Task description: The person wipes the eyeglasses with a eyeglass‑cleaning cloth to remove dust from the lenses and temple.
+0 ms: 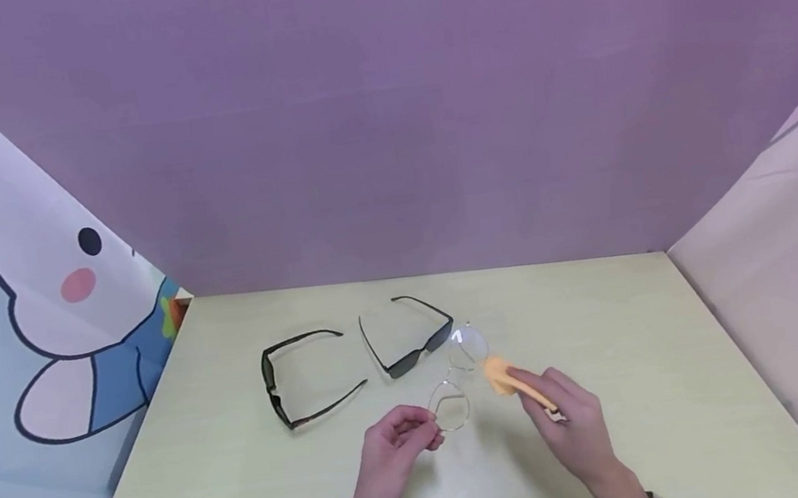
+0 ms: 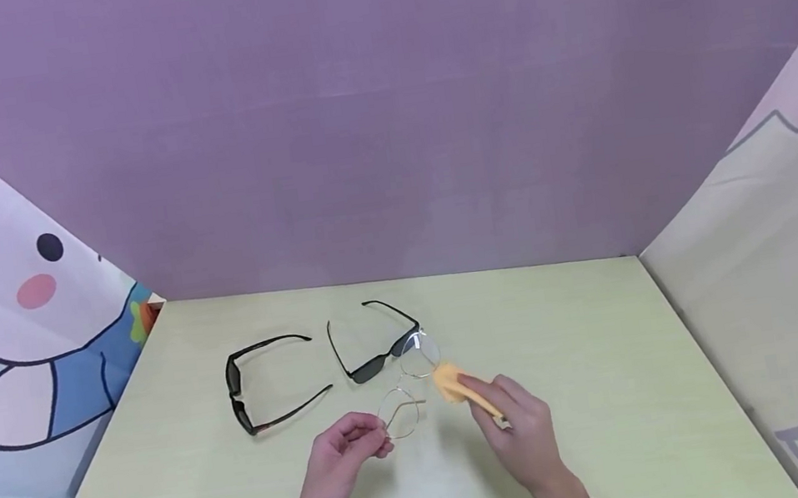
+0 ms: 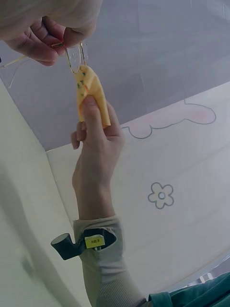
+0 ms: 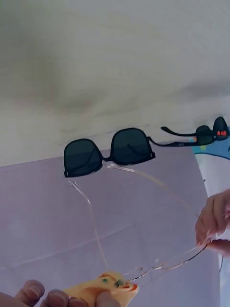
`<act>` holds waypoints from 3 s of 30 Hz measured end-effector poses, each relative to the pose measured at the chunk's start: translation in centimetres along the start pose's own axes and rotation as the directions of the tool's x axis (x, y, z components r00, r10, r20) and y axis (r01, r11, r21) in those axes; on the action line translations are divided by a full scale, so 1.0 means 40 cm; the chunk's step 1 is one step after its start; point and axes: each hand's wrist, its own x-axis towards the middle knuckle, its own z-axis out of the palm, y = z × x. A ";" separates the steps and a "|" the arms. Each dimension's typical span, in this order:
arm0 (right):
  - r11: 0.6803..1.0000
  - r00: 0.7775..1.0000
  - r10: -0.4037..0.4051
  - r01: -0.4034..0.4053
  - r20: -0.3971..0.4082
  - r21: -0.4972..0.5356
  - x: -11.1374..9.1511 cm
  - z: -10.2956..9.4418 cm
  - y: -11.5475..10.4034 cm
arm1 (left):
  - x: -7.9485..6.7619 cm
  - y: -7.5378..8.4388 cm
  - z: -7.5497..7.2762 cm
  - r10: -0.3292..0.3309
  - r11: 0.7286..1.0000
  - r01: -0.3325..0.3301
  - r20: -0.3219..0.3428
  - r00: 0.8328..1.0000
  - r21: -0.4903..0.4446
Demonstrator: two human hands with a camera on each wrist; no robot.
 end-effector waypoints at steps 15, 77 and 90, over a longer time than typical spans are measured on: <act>1.000 0.996 -0.013 0.012 -0.087 -0.009 0.018 0.009 -0.002 | -0.002 -0.002 0.000 -0.014 0.996 0.002 0.124 0.992 0.091; 0.994 0.994 -0.004 0.016 0.107 -0.112 0.040 0.019 -0.019 | -0.008 -0.015 -0.007 0.016 0.991 -0.038 0.160 0.987 0.130; 0.992 0.982 -0.093 0.105 0.165 -0.068 0.027 0.030 -0.024 | -0.003 -0.020 -0.007 0.038 0.992 -0.058 0.168 0.985 0.112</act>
